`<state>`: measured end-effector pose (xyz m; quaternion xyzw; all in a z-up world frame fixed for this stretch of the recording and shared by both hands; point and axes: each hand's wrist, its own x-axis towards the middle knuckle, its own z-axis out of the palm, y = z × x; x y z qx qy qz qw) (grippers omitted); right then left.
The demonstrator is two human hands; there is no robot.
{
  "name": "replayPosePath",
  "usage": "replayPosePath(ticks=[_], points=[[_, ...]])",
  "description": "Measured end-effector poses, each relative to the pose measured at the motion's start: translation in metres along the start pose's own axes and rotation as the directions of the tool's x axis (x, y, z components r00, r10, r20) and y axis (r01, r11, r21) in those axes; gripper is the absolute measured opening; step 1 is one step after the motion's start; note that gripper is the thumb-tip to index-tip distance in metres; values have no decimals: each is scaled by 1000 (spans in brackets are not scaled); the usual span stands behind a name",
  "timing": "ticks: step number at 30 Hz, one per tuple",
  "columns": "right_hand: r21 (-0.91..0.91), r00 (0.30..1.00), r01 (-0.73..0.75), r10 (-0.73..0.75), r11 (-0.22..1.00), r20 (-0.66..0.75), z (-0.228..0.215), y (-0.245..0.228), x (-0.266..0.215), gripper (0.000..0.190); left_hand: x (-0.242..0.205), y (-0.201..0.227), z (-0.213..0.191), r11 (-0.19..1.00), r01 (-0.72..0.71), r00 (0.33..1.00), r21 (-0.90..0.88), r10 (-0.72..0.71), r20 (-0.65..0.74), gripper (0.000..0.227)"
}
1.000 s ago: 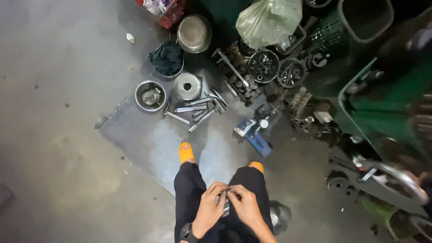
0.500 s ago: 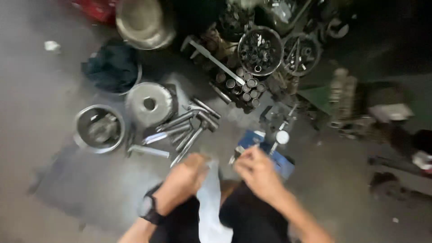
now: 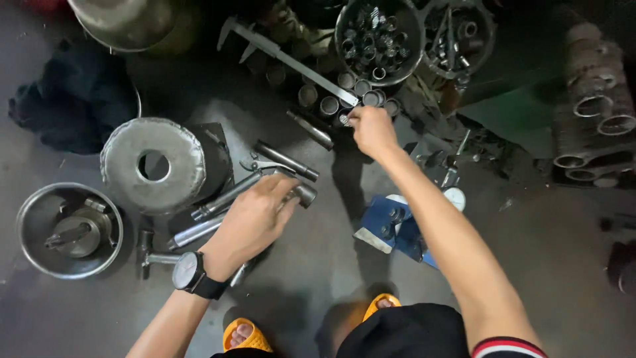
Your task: The person operates a metal lathe, adjusting the chuck and controls while wearing yellow flip-flops. They handle various metal parts and tools, including a wrench and a caliper, to secure and measure components on the machine.
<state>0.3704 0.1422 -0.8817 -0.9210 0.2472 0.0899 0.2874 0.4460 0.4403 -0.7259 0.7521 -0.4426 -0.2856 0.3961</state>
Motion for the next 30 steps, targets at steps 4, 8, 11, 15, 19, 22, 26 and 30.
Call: replayPosePath(ticks=[4,8,11,15,19,22,26,30], points=[[-73,999,14,-17,997,-43,-12,-5,4,17,6,-4,3,995,88,996,52,-87,-12,28],[-59,972,-55,40,997,-230,-30,25,17,17,4,-6,17,995,103,994,9,-103,-27,29],[-13,942,-183,172,983,-289,-41,38,26,18,8,-4,25,988,155,988,-9,-155,23,29],[17,924,-337,334,941,-189,-30,38,36,26,20,-1,31,993,113,994,-16,-113,7,30],[49,914,-350,353,935,-202,-17,50,37,29,26,5,33,978,205,978,-33,-203,39,32],[83,929,-314,324,946,-177,-17,39,33,28,24,1,36,969,242,970,-49,-240,38,32],[91,954,-246,257,965,-152,6,35,28,24,24,-8,43,979,198,980,-37,-198,22,31],[87,962,-225,235,971,-136,20,29,25,22,22,-6,42,987,145,989,-67,-146,-14,29]])
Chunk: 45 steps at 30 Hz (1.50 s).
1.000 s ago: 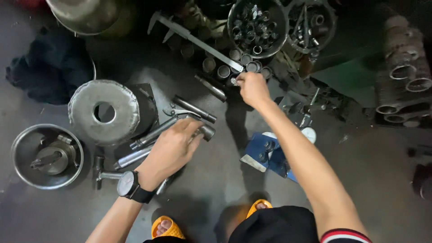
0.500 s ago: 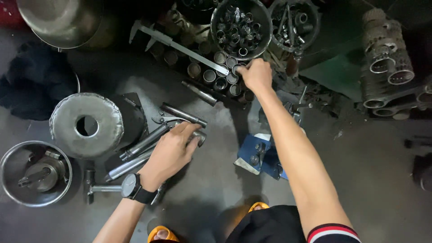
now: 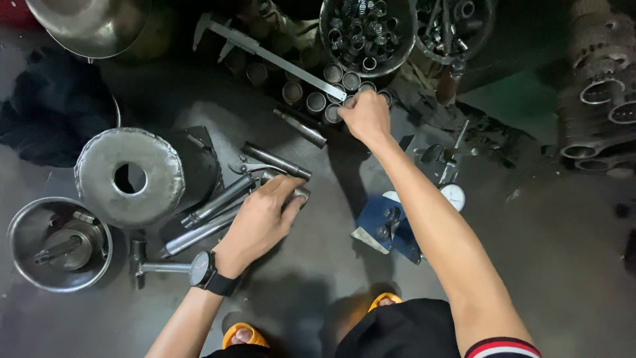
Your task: The person operates a metal lathe, adjusting the chuck and controls while wearing yellow flip-flops. They handle various metal parts and tools, including a wrench and a caliper, to secure and measure components on the machine.
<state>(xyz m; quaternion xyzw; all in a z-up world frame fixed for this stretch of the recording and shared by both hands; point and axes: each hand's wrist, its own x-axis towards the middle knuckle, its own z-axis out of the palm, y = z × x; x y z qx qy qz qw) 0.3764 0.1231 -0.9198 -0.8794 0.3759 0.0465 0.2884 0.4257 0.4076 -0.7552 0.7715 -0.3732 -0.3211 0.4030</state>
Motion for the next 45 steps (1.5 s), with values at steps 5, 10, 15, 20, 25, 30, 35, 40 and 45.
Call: replayPosePath(ticks=[5,10,15,20,25,30,35,40,45], points=[[-28,999,-34,34,999,27,-11,-19,-3,22,-2,-2,-1,991,130,991,-39,-129,44,30],[-152,996,-63,71,986,45,-21,-36,1,27,-4,-5,8,998,53,998,-45,-52,22,29],[-171,987,158,-159,973,8,-14,-61,-12,32,-10,-3,6,999,-42,999,-3,42,-26,31],[-266,807,572,-591,776,14,24,-51,-12,23,-15,-4,-4,996,35,999,-83,-33,14,29],[-364,792,601,-591,712,152,34,-65,0,22,-24,-9,-9,996,48,999,-69,-48,0,27],[-338,741,670,-626,661,244,13,-69,12,28,-26,-9,-13,996,33,999,-77,-34,-17,28],[-426,805,563,-586,708,91,-28,-46,20,20,-29,-18,-16,999,1,999,-50,-4,-49,26],[-440,795,545,-607,713,1,-28,-32,13,14,-18,-15,-13,997,18,1000,-74,-19,-20,27],[-168,933,316,-273,934,237,-3,-76,4,23,-14,-14,-11,989,105,994,-104,-103,21,28]])
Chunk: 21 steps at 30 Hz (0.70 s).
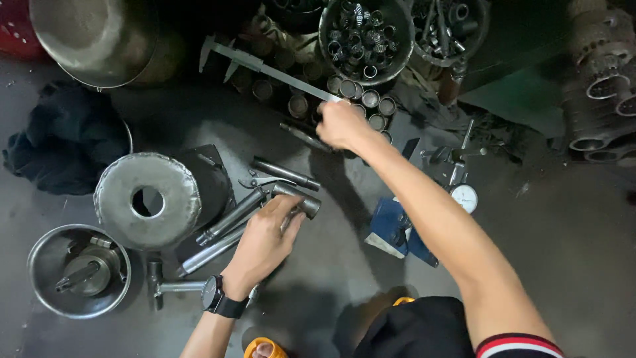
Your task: The person operates a metal lathe, adjusting the chuck and controls while wearing yellow flip-flops. They handle various metal parts and tools, including a wrench and a caliper, to secure and measure components on the machine.
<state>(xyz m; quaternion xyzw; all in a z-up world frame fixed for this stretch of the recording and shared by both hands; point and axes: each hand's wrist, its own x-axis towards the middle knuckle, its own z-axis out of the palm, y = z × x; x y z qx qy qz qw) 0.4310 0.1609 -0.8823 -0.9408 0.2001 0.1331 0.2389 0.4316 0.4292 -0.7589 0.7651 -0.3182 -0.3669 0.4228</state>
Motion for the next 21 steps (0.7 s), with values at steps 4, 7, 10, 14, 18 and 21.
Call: replayPosePath(ticks=[4,7,10,14,18,21], points=[[-19,830,-237,213,971,515,81,26,42,25,1,-3,1,998,-58,998,20,58,-17,28],[-102,803,-168,196,980,563,90,14,34,21,2,-7,1,999,-50,998,20,50,-23,29],[-156,802,-121,190,980,566,87,2,28,21,0,-9,2,999,-38,999,-3,38,-33,29],[-229,821,-60,179,971,543,83,11,40,20,-1,-2,0,999,-55,997,3,55,-49,29],[-306,836,-4,171,952,521,106,52,31,20,-8,-1,-1,996,-84,994,35,86,-65,28],[-342,846,29,159,939,509,121,36,61,20,-14,5,-5,997,-76,995,21,77,-65,28]])
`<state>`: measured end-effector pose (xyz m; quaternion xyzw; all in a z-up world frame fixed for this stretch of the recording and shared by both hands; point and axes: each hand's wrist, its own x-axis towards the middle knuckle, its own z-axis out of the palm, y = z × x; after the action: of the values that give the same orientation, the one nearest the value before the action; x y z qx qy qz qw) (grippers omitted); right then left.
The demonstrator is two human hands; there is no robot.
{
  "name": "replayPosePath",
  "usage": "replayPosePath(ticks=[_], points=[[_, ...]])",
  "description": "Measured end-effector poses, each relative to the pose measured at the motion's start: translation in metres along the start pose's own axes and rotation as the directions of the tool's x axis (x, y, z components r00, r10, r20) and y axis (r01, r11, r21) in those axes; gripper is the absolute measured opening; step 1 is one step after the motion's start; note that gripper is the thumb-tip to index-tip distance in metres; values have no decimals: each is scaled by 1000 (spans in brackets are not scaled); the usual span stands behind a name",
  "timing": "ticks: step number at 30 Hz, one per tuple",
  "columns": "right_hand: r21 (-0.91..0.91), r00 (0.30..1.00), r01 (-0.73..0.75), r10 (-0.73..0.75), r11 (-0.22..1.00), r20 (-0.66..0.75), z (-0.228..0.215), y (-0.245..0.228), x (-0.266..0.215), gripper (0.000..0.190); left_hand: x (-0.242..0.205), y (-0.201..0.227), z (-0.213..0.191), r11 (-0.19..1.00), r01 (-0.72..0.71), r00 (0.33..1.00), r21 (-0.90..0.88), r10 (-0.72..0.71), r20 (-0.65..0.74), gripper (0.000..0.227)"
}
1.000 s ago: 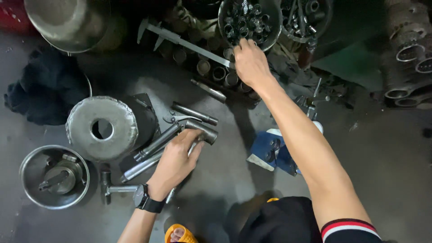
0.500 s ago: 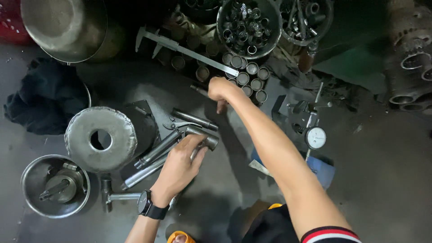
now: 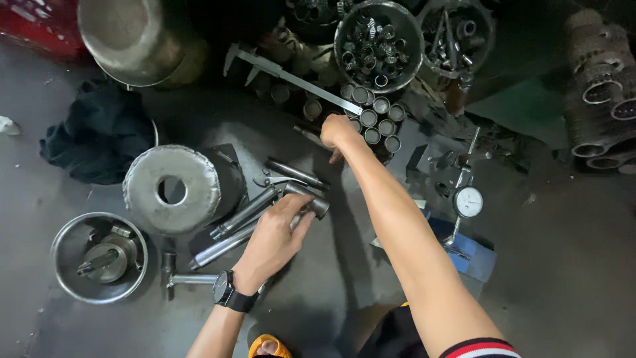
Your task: The person operates a metal lathe, adjusting the chuck and controls while wearing yellow flip-flops. They handle various metal parts and tools, including a wrench and a caliper, to secure and measure components on the machine.
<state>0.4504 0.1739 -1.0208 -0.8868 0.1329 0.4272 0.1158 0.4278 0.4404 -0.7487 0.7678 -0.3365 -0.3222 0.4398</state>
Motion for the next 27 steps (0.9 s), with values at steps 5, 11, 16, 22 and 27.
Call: replayPosePath(ticks=[5,11,16,22,27], points=[[379,886,-426,295,821,358,-20,-1,-6,31,-5,8,-3,1000,-10,1000,-25,10,-13,27],[416,887,-416,261,809,381,-14,8,0,36,-13,11,-14,997,-56,998,-46,55,-24,27],[85,985,-71,83,994,-149,-7,3,-21,16,-17,0,-17,999,-28,998,-23,26,-62,27],[484,927,-128,277,865,-251,-36,-16,-70,11,-15,-7,-12,1000,-11,999,-23,10,-49,25],[357,941,-86,194,930,-278,-25,5,-51,11,-12,-8,-6,997,-8,999,-78,4,-43,25]])
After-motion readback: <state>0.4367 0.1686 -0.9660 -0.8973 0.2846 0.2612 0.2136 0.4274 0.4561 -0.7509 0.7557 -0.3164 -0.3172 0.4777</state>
